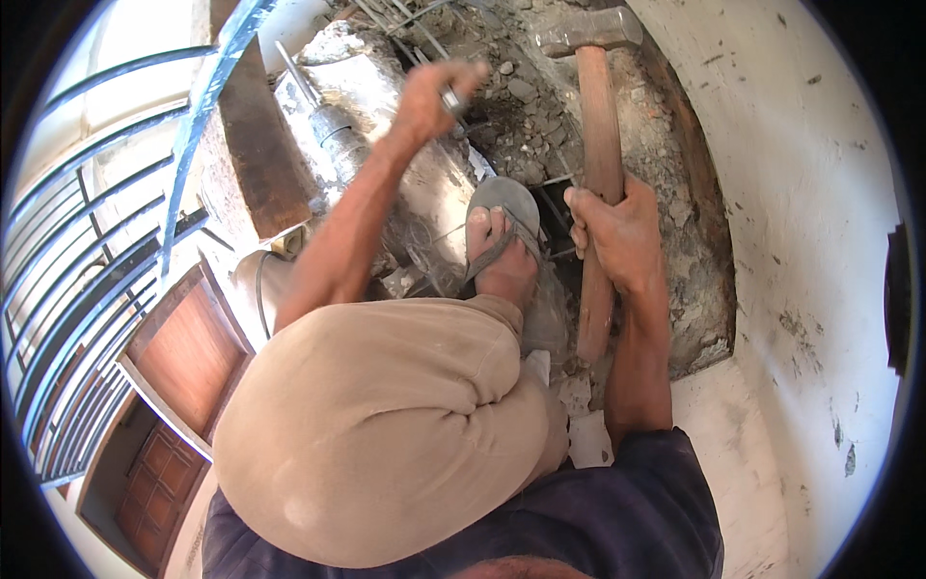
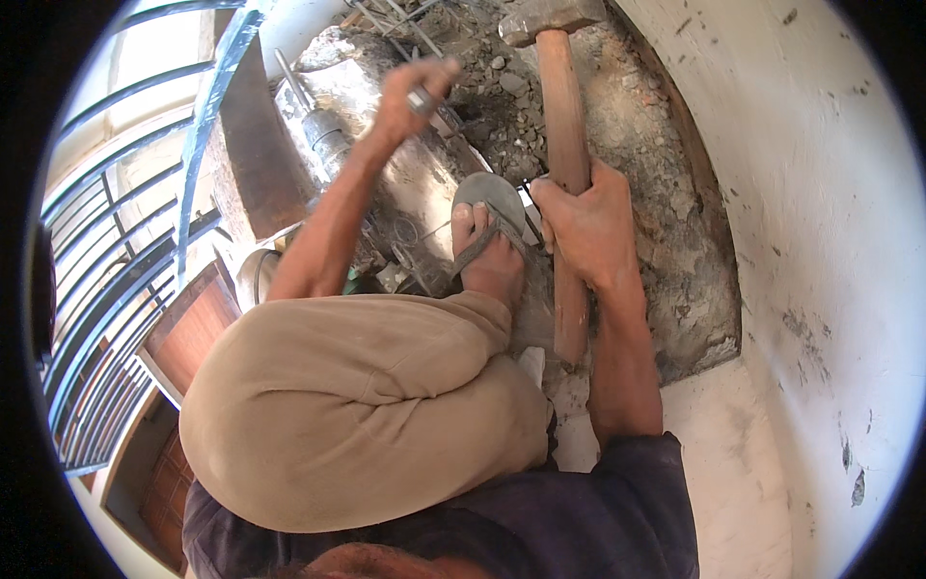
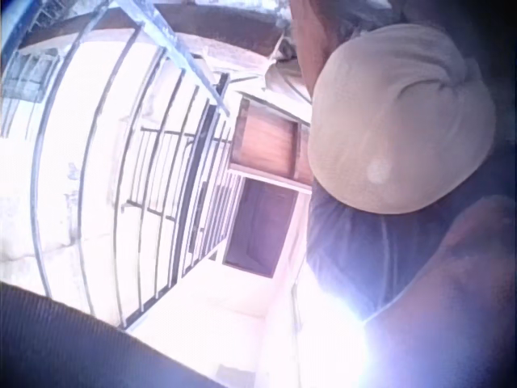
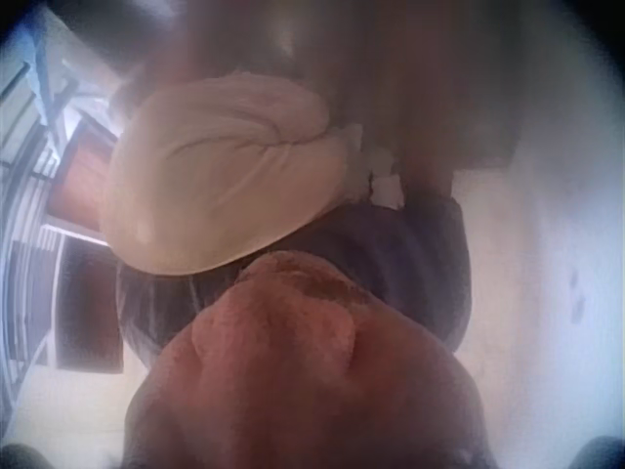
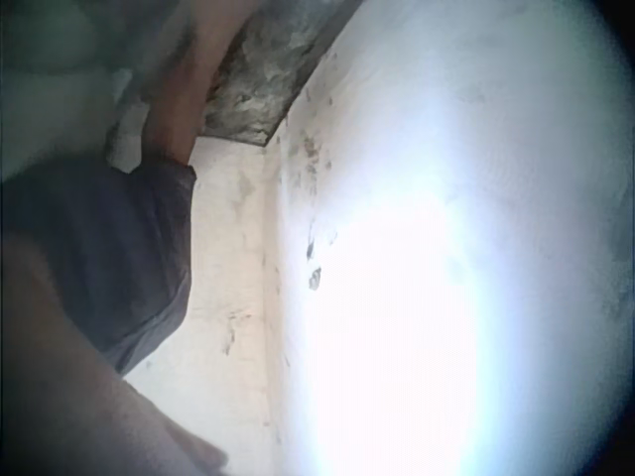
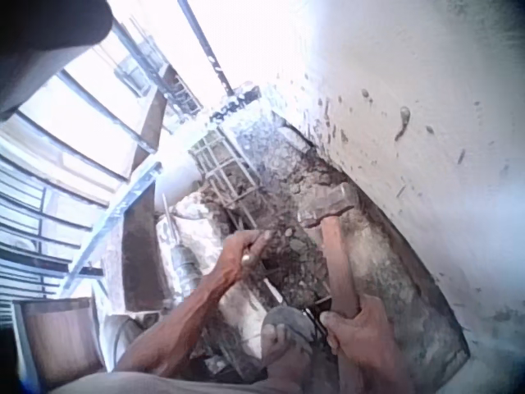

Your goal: The person uses a hammer and a tool to break apart pieces of concrete in a floor opening, removing fragments by hand.

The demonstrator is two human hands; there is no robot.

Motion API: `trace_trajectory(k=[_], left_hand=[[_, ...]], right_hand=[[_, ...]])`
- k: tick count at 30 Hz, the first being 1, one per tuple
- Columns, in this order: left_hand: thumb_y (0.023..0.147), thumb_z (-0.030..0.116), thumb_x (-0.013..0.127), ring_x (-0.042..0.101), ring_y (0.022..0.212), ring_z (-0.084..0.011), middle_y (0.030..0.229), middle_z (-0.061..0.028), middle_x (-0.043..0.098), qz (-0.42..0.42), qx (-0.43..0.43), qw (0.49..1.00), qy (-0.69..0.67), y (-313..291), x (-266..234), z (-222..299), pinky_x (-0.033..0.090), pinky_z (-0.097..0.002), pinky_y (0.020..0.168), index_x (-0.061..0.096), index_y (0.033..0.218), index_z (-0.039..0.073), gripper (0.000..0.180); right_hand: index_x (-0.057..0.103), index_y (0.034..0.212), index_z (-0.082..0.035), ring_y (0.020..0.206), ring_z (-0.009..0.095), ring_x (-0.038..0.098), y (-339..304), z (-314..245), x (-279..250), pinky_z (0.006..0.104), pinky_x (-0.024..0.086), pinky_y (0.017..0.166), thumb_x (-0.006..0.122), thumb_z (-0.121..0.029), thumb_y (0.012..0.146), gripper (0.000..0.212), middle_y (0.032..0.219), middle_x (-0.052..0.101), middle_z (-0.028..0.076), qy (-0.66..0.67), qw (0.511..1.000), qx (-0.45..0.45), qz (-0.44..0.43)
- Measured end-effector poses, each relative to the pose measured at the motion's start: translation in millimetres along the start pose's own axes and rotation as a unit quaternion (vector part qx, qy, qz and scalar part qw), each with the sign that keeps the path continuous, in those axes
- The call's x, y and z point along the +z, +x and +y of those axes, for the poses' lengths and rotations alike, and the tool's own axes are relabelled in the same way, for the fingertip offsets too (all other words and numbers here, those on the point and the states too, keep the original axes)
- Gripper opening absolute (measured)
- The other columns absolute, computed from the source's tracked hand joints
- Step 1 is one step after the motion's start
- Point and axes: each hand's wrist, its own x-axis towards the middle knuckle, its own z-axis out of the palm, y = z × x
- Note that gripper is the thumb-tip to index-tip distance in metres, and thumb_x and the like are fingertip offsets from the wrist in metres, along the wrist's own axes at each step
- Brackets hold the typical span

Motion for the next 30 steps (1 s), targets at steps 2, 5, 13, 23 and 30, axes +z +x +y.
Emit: trace_trajectory(k=[2,5,13,23,30], left_hand=[[0.103,0.059,0.05,0.062,0.068,-0.0197,0.071,-0.0076,0.063,0.151,0.022,0.988,-0.022,29,-30,30,0.051,-0.0413,0.061,0.065,0.08,0.012,0.055],[0.104,0.049,0.059,0.04,0.055,-0.0081,0.061,0.0036,0.043,0.305,0.033,0.926,-0.219,70,-94,90,0.031,-0.0284,0.048,0.057,0.078,0.013,0.045],[0.105,0.046,0.061,0.036,0.05,-0.0066,0.058,0.0061,0.041,0.145,0.019,0.912,-0.384,68,-102,148,0.027,-0.0289,0.046,0.049,0.07,0.013,0.049],[0.102,0.039,0.062,0.067,0.055,-0.0159,0.065,-0.0077,0.069,0.021,0.111,0.989,0.096,43,4,101,0.053,-0.0357,0.05,0.078,0.098,0.016,0.029],[0.1,0.029,0.068,0.057,0.043,-0.0216,0.053,-0.0129,0.057,0.032,0.291,0.955,0.052,17,18,139,0.044,-0.0385,0.043,0.075,0.095,0.01,0.021]], right_hand=[[0.063,0.083,0.002,0.049,0.011,0.055,-13,10,-6,0.0293,0.044,0.046,0.067,-0.012,0.086,0.015,0.06,0.059,0.004,0.026,1.0,0.016,0.009],[0.063,0.091,0.002,0.052,0.01,0.056,-16,26,-7,0.0284,0.044,0.047,0.071,-0.011,0.088,0.015,0.063,0.06,0.003,0.057,0.998,0.01,0.0],[0.063,0.103,0.004,0.065,0.008,0.061,-15,34,-5,0.0281,0.049,0.057,0.076,-0.01,0.089,0.024,0.079,0.065,0.003,0.079,0.996,-0.038,-0.007],[0.059,0.109,0.002,0.057,0.008,0.055,-19,53,7,0.027,0.044,0.051,0.074,-0.014,0.094,0.026,0.072,0.059,0.001,0.126,0.991,-0.046,-0.005],[0.058,0.098,-0.001,0.054,0.01,0.055,-27,61,13,0.0277,0.043,0.049,0.073,-0.008,0.093,0.017,0.069,0.058,0.002,0.238,0.97,-0.016,0.055]])
